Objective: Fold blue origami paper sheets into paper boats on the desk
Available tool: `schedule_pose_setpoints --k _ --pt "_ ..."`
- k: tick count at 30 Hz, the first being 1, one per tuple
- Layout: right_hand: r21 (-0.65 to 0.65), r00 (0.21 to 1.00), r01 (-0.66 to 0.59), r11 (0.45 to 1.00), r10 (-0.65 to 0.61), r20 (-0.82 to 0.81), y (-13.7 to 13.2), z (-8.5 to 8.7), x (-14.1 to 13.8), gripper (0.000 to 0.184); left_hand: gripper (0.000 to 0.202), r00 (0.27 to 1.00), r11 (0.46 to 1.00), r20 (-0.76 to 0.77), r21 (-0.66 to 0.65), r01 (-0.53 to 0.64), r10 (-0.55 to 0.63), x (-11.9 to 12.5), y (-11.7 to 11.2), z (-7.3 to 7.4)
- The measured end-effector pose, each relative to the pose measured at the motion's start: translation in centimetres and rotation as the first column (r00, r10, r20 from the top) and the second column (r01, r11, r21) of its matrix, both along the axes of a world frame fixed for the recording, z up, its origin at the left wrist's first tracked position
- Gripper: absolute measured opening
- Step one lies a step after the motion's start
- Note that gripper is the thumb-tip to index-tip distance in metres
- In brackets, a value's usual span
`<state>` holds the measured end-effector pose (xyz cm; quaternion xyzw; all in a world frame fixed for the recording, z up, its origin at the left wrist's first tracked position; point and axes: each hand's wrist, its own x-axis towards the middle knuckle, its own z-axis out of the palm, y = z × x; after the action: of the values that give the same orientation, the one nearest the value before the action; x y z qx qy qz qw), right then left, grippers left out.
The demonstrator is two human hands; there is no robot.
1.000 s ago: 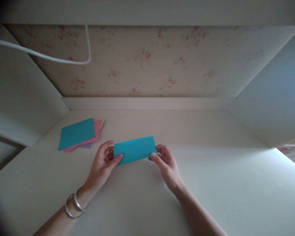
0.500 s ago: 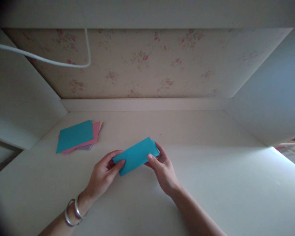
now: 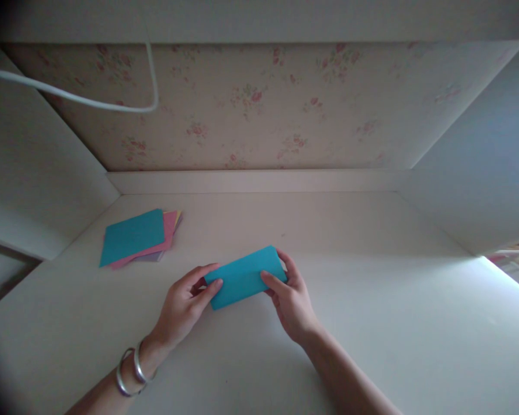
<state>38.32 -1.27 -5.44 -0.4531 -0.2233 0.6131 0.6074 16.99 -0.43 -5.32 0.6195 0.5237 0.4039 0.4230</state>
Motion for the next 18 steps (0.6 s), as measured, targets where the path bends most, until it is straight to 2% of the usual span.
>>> schedule_pose_setpoints --k 9,18 --pt "-0.021 0.994 0.012 1.000 -0.014 -0.107 0.09 0.42 0.10 0.069 0.041 0.997 0.999 -0.066 0.005 -0.037 0.038 -0.09 0.12 -0.16" --pt "-0.016 0.996 0.025 1.000 -0.026 -0.091 0.15 0.35 0.15 0.069 0.035 0.998 0.996 -0.060 0.084 -0.022 0.027 -0.10 0.24 -0.48"
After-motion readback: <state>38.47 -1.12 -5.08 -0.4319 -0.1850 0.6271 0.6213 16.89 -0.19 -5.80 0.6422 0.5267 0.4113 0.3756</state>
